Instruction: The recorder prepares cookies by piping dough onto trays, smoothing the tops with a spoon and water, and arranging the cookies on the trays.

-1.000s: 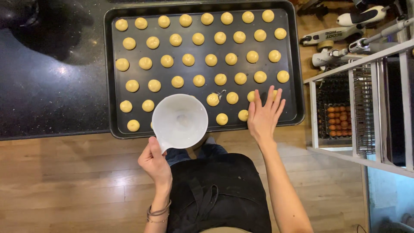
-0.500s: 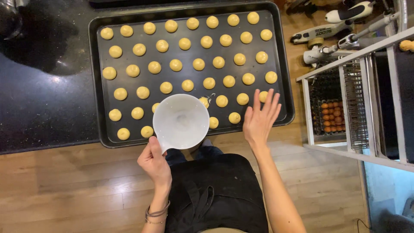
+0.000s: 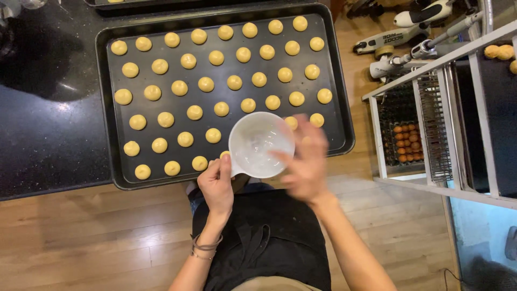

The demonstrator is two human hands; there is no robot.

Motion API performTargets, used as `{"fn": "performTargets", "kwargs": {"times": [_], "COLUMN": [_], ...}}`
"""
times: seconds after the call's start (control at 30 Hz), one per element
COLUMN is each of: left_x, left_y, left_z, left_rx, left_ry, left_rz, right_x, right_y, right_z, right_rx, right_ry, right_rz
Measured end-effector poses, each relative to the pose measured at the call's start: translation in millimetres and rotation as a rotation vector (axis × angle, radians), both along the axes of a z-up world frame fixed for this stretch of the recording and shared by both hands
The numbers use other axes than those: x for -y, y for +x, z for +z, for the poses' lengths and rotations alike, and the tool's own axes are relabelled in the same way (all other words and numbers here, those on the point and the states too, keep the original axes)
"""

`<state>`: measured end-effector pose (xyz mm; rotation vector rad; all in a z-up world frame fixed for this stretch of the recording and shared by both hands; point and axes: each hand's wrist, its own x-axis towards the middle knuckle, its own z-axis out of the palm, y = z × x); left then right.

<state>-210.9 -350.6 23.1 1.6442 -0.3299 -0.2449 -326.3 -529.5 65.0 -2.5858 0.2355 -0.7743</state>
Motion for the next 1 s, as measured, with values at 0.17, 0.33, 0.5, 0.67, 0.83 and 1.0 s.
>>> {"fn": "performTargets", "kwargs": {"times": [0.17,0.33,0.5,0.67,0.83,1.0], "left_x": [-17.5,-46.0,-71.1,-76.6,-70.0,-66.3], "left_y": [8.0,24.1,34.8,31.7,30.1,28.7], "left_z": [-33.1,-34.7,-33.5,-19.8,-13.1,-19.5], "left_rx": [-0.195,-0.185,-0.184,-0.129,-0.126,-0.144], "left_ry": [-0.139,-0.196,-0.237,-0.185,-0.166,-0.179], "left_rz": [0.108,0.227,0.361,0.366,0.372,0.389], "right_x": [51.1,63.6,66.7,55.8,44.3,38.0], "right_y": [-25.3,-31.1,-29.2,-24.0,-17.7,-17.6], "right_z": [-51.5,-93.6,-99.6,-105.4,-111.3,-114.8], "right_rx": [-0.138,-0.468,-0.448,-0.378,-0.403,-0.404], "right_ry": [0.047,-0.114,-0.069,0.009,0.003,0.041], "right_rz": [-0.414,-0.42,-0.481,-0.547,-0.619,-0.647]}}
